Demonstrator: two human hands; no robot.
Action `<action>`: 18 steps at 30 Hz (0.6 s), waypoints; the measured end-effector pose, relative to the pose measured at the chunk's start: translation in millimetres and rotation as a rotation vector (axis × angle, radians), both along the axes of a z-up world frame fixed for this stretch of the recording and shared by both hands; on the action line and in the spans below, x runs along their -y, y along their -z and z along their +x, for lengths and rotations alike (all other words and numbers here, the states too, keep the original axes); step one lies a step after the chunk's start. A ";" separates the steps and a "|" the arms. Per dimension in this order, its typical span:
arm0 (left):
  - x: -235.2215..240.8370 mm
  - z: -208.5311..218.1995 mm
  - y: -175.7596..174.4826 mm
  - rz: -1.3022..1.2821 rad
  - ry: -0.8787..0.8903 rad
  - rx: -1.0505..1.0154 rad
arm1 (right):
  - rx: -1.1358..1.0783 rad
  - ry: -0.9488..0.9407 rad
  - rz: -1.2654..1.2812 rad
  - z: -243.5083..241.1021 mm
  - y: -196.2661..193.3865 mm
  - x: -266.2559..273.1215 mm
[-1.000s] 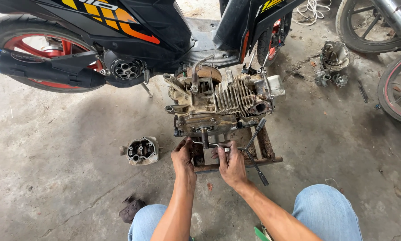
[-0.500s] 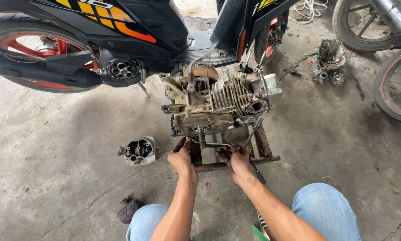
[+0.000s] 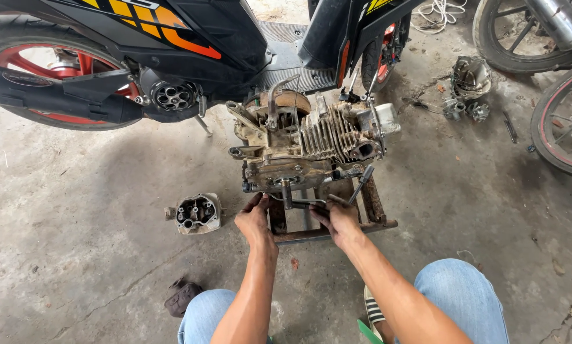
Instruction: Repairing a motorcycle engine by loosening bolts with a wrench and adjusting components
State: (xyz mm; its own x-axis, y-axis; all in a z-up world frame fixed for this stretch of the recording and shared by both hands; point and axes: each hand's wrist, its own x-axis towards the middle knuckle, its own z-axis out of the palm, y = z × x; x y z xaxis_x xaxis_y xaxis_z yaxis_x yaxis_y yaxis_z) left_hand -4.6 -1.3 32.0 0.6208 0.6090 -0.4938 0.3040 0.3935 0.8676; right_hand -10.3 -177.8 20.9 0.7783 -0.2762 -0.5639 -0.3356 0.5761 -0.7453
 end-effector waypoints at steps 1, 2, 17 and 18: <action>-1.2 1.4 -1.0 -0.019 0.004 -0.012 | -0.036 -0.031 -0.035 -1.2 0.9 0.1; -2.3 2.8 -2.1 -0.037 0.007 -0.025 | -0.072 -0.061 -0.069 -2.4 1.5 0.3; -6.1 2.2 4.3 -0.172 -0.005 0.056 | 0.161 -0.169 -0.598 -22.0 -60.4 -25.0; -8.3 4.3 10.4 -0.173 -0.005 0.056 | 0.161 -0.168 -0.599 -28.5 -68.4 -32.8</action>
State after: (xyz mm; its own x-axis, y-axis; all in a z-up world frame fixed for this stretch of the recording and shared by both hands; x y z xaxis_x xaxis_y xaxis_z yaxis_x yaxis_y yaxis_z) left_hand -0.3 7.0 21.6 0.6475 0.5211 -0.5561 0.2551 0.5394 0.8025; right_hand -38.8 -145.0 89.3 0.9004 -0.3736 -0.2227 -0.2426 -0.0065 -0.9701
